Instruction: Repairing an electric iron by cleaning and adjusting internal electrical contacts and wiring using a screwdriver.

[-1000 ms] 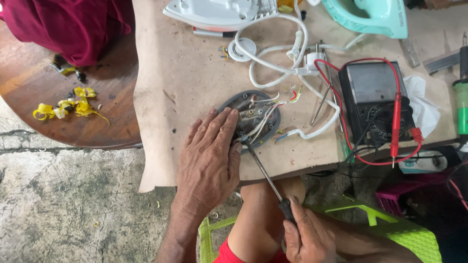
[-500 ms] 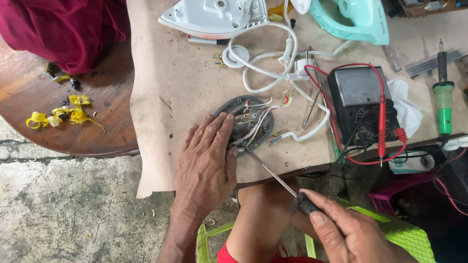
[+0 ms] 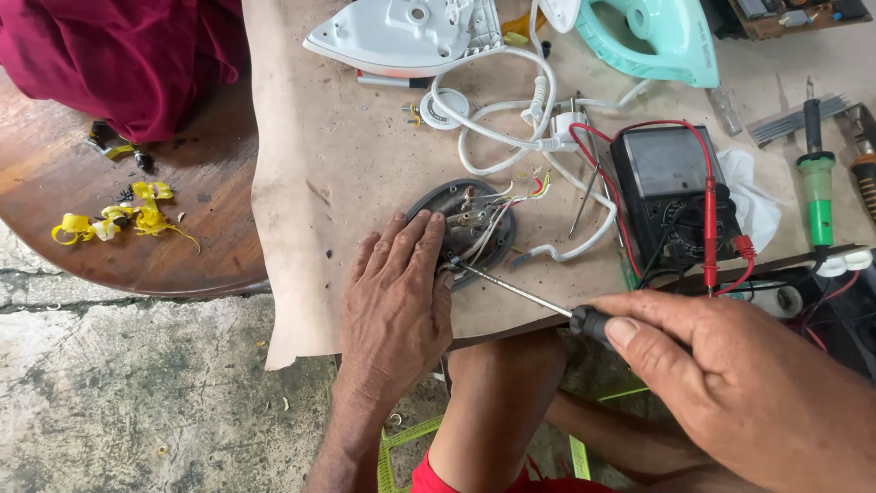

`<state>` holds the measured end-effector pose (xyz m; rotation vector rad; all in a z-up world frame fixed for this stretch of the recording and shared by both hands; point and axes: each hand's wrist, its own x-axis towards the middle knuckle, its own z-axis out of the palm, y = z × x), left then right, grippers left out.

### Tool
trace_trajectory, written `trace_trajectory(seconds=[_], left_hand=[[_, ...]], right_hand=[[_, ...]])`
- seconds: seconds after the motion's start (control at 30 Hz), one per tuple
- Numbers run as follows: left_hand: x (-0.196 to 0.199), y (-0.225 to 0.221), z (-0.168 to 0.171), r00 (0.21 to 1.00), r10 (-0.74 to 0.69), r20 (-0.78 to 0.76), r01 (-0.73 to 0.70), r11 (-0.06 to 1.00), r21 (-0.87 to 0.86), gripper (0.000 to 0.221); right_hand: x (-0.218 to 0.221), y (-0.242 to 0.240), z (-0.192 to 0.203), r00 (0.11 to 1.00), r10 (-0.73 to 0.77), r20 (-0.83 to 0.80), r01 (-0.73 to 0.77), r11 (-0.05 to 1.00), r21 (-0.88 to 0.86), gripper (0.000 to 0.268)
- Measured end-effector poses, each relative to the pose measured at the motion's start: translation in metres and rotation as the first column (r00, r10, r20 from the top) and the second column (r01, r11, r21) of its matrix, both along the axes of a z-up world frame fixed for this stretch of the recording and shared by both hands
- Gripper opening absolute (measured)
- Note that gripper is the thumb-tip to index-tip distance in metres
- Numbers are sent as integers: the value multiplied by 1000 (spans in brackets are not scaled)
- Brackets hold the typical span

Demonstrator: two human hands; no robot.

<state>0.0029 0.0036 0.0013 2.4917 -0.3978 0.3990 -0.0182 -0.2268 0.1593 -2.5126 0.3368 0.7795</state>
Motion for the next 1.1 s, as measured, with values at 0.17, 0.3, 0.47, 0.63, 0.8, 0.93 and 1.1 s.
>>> trace_trajectory(seconds=[0.17,0.3,0.47,0.63,0.8,0.93,1.1], left_hand=[[0,0,-2,1000,6,-4,-6,1000,0,55],[2,2,1,1000,-8,-27,8,1000,-11,53],[2,2,-1,999,-11,-41,9,999,-44,60],[-8,2,4,997,-21,80,36,982,-186,41],[-11,-1,-7,997,66,-41,-72,985,-159,36],[-7,-5,0,987,118,-107,-136,974,-179,31],[-7,-4,2,980,181,-86,-194,963,-185,21]], right_hand=[[17,22,23,996,-11,-85,0,992,-125,42],[11,13,19,996,37,-80,-49,986,-161,43],[-28,-25,1,975,117,191,-100,990,-98,48],[-114,-82,-91,829,-447,336,231,821,523,58],[-136,-87,-167,847,-532,-6,398,626,671,61],[-122,-56,-140,652,-720,-235,685,428,590,61],[-131,-50,-144,655,-750,-96,642,485,594,55]])
